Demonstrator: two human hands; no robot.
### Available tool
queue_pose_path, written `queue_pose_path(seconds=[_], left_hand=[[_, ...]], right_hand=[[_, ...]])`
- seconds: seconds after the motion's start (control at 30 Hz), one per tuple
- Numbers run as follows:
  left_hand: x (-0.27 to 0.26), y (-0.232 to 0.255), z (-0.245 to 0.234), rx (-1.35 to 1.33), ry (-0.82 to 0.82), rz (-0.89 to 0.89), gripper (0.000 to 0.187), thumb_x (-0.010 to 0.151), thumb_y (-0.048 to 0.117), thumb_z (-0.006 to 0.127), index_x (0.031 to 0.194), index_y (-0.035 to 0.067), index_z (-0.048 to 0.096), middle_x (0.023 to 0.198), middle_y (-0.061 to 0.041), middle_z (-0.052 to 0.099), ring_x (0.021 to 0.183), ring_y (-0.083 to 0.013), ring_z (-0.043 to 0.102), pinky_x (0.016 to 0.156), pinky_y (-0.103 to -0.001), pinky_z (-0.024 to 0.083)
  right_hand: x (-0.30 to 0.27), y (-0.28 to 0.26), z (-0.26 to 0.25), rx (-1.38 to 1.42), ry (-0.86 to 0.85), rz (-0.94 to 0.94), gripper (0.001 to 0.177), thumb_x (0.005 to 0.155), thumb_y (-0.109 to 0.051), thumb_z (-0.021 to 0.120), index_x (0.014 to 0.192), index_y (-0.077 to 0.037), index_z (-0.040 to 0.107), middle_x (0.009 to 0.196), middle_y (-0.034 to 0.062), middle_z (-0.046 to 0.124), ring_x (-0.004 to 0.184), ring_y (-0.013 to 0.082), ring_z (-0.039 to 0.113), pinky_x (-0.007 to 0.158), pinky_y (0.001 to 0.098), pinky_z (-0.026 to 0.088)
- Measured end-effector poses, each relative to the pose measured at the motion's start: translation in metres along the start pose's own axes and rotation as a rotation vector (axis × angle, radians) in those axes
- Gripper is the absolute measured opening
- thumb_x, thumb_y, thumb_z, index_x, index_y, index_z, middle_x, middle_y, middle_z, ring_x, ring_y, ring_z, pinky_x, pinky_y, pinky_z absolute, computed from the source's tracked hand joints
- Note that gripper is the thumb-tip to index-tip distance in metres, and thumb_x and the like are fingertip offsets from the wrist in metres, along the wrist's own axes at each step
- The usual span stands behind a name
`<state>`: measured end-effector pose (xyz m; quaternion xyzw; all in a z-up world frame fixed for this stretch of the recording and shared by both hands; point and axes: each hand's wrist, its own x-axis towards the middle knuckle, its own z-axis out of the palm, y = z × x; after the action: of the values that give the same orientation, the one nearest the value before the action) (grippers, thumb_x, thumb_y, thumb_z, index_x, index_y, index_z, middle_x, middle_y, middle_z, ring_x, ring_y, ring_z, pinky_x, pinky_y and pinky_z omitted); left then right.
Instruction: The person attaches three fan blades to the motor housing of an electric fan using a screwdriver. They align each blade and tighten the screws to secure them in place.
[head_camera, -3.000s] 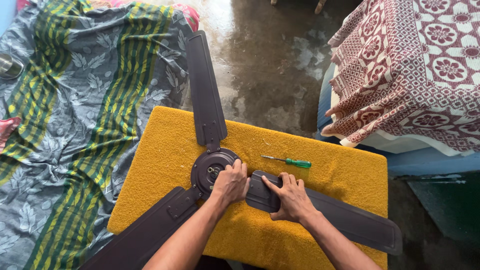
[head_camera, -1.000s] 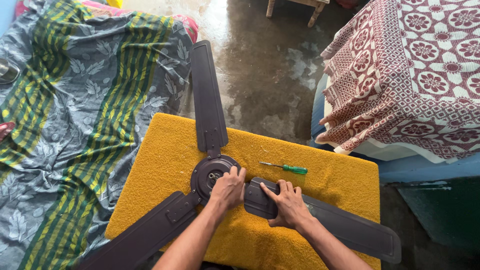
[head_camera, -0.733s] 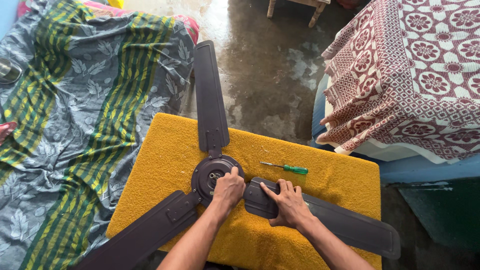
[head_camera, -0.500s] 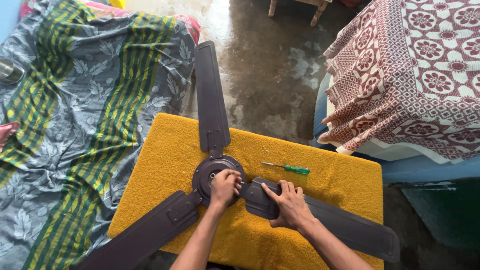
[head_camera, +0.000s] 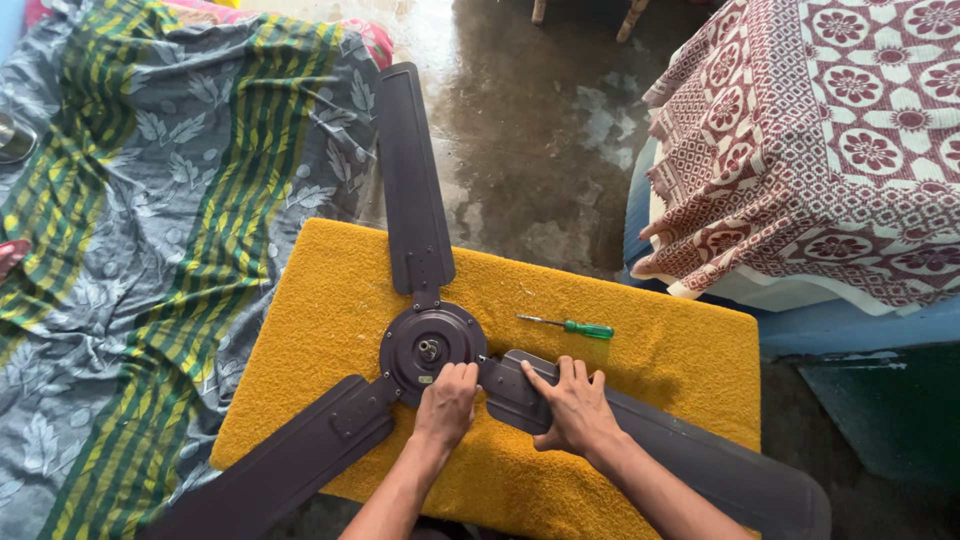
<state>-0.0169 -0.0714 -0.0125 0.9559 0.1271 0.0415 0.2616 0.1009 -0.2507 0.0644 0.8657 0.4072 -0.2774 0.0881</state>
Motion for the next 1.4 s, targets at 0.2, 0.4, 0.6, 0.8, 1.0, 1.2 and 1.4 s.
queue_pose_path(seconds=[0.2, 0.4, 0.6, 0.8, 1.0, 1.2, 1.4], left_hand=[[0.01, -0.013, 0.006, 0.171, -0.127, 0.102, 0.025, 0.075, 0.003, 0.073, 0.096, 0.003, 0.059, 0.088, -0.014, 0.067, 0.086, -0.0272, 0.066, 0.072, -0.036, 0.059], [0.019, -0.007, 0.02, 0.432, -0.168, 0.073, 0.006, 0.089, 0.014, 0.063, 0.089, 0.008, 0.061, 0.081, -0.011, 0.07, 0.08, -0.0258, 0.069, 0.063, -0.037, 0.059], [0.015, -0.004, 0.009, 0.31, -0.213, -0.01, 0.021, 0.088, 0.023, 0.067, 0.09, 0.003, 0.062, 0.075, -0.017, 0.072, 0.07, -0.0302, 0.073, 0.06, -0.037, 0.059], [0.016, -0.005, 0.011, 0.389, -0.19, 0.063, 0.006, 0.086, 0.013, 0.066, 0.086, 0.008, 0.064, 0.078, -0.016, 0.072, 0.075, -0.0292, 0.074, 0.063, -0.038, 0.06], [0.013, 0.0, -0.002, 0.309, -0.252, -0.01, 0.017, 0.09, 0.019, 0.064, 0.096, 0.003, 0.059, 0.073, -0.017, 0.071, 0.068, -0.0285, 0.074, 0.058, -0.037, 0.06], [0.014, -0.01, 0.013, 0.391, -0.205, 0.108, 0.008, 0.088, 0.011, 0.064, 0.09, 0.004, 0.062, 0.073, -0.016, 0.071, 0.067, -0.0261, 0.074, 0.056, -0.036, 0.06], [0.016, -0.026, 0.03, 0.343, -0.201, 0.035, 0.025, 0.1, 0.024, 0.056, 0.083, 0.007, 0.064, 0.071, -0.013, 0.072, 0.068, -0.026, 0.075, 0.056, -0.036, 0.06]], right_hand=[[-0.002, -0.002, 0.001, 0.003, -0.004, 0.006, 0.122, 0.056, -0.05, 0.092, 0.159, -0.033, 0.029, 0.135, 0.0236, 0.042, 0.126, 0.0379, 0.043, 0.1, 0.054, 0.04], [-0.003, -0.003, -0.002, -0.015, -0.006, -0.006, 0.123, 0.057, -0.05, 0.091, 0.161, -0.032, 0.027, 0.134, 0.0234, 0.043, 0.126, 0.0378, 0.044, 0.099, 0.0555, 0.04], [-0.004, -0.004, -0.001, -0.005, 0.017, -0.008, 0.123, 0.056, -0.05, 0.092, 0.159, -0.032, 0.028, 0.133, 0.0232, 0.043, 0.125, 0.0383, 0.043, 0.098, 0.0553, 0.04], [-0.004, -0.005, 0.003, 0.006, 0.02, -0.007, 0.122, 0.056, -0.049, 0.091, 0.16, -0.032, 0.029, 0.131, 0.023, 0.044, 0.123, 0.0377, 0.046, 0.098, 0.0534, 0.042], [-0.002, -0.004, 0.004, -0.004, -0.013, -0.003, 0.123, 0.059, -0.05, 0.091, 0.161, -0.03, 0.026, 0.132, 0.0239, 0.043, 0.123, 0.0384, 0.045, 0.097, 0.0566, 0.042], [-0.003, -0.006, 0.005, -0.009, -0.001, -0.004, 0.122, 0.059, -0.051, 0.091, 0.16, -0.031, 0.027, 0.132, 0.0246, 0.042, 0.122, 0.0387, 0.046, 0.097, 0.0545, 0.043], [-0.004, -0.007, 0.003, 0.001, 0.01, -0.007, 0.122, 0.058, -0.052, 0.092, 0.16, -0.031, 0.027, 0.132, 0.0247, 0.042, 0.123, 0.0394, 0.045, 0.098, 0.0564, 0.042]])
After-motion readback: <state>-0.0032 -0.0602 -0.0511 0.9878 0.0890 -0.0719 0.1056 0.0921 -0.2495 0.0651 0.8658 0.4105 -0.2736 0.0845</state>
